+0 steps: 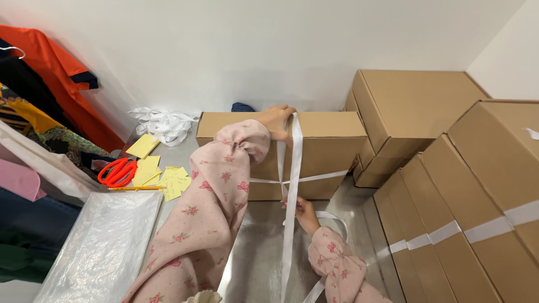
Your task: The person wraps a white ribbon around a cardboard box, tying it into a bow. They then pick up a yellow sticky note and a pencil, write on the note, and place it on the box.
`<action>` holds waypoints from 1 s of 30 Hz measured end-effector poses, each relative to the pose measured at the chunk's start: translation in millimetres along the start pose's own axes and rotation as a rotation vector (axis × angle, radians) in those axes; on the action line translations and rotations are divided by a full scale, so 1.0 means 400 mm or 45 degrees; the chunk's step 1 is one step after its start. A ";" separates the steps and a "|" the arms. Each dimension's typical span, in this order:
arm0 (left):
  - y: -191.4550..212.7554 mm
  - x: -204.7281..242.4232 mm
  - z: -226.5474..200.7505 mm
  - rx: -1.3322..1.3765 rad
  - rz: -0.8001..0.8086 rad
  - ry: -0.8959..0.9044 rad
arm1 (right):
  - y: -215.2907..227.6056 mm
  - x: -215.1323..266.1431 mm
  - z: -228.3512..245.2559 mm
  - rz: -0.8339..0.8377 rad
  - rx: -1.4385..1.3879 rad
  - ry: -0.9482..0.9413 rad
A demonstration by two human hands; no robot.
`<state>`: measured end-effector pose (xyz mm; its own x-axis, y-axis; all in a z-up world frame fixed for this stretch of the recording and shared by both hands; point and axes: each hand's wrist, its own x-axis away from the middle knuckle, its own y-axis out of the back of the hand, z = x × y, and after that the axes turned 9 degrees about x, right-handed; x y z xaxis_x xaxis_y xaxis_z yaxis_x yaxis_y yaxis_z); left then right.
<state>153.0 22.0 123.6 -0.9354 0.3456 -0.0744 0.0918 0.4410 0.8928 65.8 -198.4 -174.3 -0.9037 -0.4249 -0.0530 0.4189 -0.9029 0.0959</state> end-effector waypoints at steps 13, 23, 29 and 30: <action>0.155 0.323 0.022 0.834 -0.531 0.016 | 0.212 0.040 0.201 0.400 0.303 -0.237; 0.140 0.375 0.050 0.912 -0.588 0.022 | 0.344 -0.020 0.164 0.553 0.576 -0.228; 0.138 0.396 0.082 0.966 -0.529 -0.022 | 0.342 0.014 0.220 0.600 0.370 -0.490; 0.141 0.404 0.090 0.991 -0.491 -0.061 | 0.341 0.017 0.225 0.582 0.388 -0.547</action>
